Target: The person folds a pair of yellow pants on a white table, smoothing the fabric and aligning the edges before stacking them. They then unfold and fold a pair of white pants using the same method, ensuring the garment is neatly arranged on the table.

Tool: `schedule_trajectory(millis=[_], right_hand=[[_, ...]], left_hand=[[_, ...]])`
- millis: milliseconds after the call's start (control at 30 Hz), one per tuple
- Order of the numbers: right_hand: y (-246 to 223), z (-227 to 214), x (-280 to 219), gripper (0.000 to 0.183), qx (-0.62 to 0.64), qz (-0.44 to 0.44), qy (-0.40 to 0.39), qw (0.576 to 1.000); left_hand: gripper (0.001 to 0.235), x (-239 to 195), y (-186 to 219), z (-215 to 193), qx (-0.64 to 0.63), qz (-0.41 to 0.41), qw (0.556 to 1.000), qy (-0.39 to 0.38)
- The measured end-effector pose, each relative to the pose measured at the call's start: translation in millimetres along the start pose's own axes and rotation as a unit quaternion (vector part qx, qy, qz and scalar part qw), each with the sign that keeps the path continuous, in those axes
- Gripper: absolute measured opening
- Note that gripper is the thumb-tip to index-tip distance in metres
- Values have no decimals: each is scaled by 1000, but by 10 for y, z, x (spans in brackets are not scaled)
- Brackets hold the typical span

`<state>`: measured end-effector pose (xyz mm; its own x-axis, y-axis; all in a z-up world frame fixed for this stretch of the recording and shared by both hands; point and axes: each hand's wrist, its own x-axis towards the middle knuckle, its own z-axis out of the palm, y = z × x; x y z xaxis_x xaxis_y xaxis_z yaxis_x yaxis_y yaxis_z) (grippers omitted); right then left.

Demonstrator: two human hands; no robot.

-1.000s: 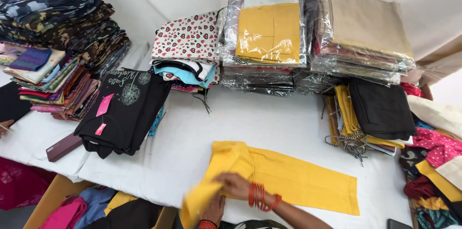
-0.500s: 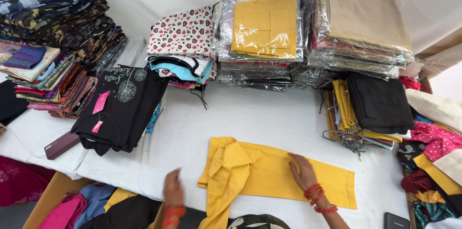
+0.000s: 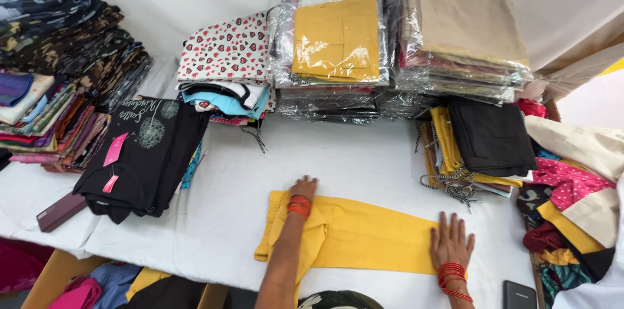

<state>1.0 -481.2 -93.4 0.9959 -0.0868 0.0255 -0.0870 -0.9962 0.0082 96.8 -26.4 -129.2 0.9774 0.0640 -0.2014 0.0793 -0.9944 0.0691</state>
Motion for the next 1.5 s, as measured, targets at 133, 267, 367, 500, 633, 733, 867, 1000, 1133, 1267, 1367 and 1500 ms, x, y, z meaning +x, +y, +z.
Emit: schedule_trajectory(millis=[133,267,367,500,633,733,867,1000,1133,1267,1367,1500], right_hand=[[122,91,5,61,26,24,32,999],[116,141,26,61,15,28,31,999],[151,175,-3,61,26,25,40,999],[143,207,3,59,41,24,53,997],[143,204,6,59,29,31,44,998],[137,201,2,60,28,33,45,998],[131,193,3,59,47,24,65,997],[-22,40,-37,60,-139,77,20,987],[-583,-110,-153,68,97,-13,140,985],[-1401,-304,-337,73,162,-225,-76,958],[-1722,-407,-321,73,109,-285,-176,936],[-1284,-263,-152,71,59,-223,-116,966]], left_hand=[[28,-273,-382,-271,42,-33,998,-39],[26,-371,-492,-330,45,-72,990,-108],[23,-378,-427,-387,66,-72,985,-139],[13,-343,-393,-536,97,-91,976,-173],[7,-387,-457,-552,100,-94,977,-161],[6,-532,-378,-793,126,-46,991,-19],[30,-483,-375,-660,77,-60,995,7],[52,-538,-202,-1131,36,-78,996,-8],[41,-273,12,-671,-15,-16,981,193],[20,-361,678,-56,-158,31,987,8],[41,-567,953,366,-16,29,996,-80],[99,-898,877,-485,107,-23,974,-199]])
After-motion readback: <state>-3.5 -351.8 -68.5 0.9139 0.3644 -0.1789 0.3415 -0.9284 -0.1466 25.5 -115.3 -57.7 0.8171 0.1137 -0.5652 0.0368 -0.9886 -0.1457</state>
